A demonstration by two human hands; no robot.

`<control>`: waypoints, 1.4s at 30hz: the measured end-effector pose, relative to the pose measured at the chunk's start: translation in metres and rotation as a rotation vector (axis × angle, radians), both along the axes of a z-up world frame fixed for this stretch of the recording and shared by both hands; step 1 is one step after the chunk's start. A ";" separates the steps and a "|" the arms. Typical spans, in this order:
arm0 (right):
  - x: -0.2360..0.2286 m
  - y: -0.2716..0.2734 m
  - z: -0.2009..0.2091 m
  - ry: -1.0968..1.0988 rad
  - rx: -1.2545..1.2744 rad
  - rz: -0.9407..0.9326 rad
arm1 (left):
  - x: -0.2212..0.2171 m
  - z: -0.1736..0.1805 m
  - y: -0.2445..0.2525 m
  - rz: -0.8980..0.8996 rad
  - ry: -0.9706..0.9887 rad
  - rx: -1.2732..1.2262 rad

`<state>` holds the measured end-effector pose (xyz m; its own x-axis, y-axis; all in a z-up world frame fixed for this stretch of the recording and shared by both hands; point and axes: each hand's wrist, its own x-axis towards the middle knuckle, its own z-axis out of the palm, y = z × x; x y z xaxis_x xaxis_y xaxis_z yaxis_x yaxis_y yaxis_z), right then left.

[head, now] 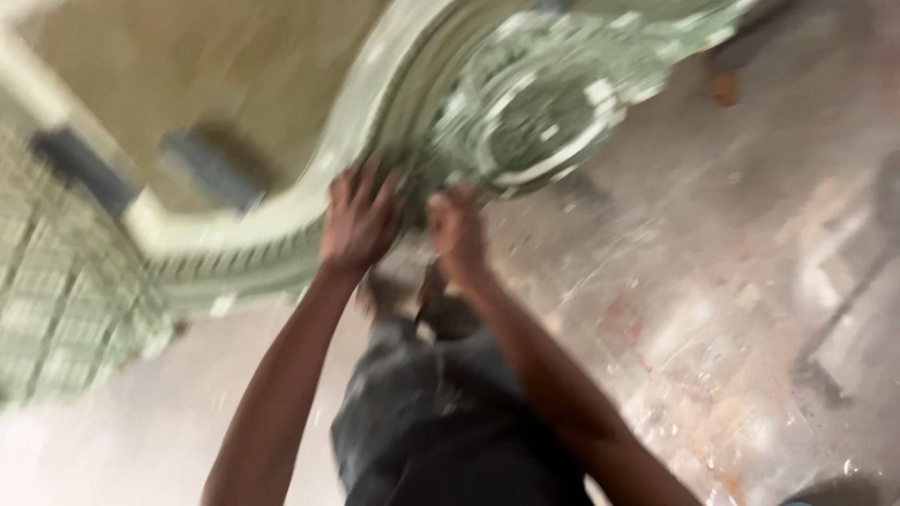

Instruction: The person sands the ornate carved details of a wooden furniture piece using a small piece of sandpaper held in their fingers, reaching into various crevices and curved surfaces.

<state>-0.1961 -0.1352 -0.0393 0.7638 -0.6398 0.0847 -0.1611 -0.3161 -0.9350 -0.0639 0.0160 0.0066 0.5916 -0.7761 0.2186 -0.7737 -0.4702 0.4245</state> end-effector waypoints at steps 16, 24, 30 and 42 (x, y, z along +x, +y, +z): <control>0.008 -0.028 0.099 0.194 -0.520 0.262 | 0.000 0.004 0.003 0.051 0.008 -0.034; -0.007 -0.010 0.093 0.098 -0.456 0.287 | 0.001 -0.004 0.000 0.052 -0.015 0.017; 0.001 -0.052 0.087 0.260 -0.560 0.519 | 0.000 -0.009 0.000 0.046 -0.046 0.004; -0.013 -0.070 0.079 0.153 -0.613 0.610 | -0.001 -0.012 0.000 0.066 -0.080 0.010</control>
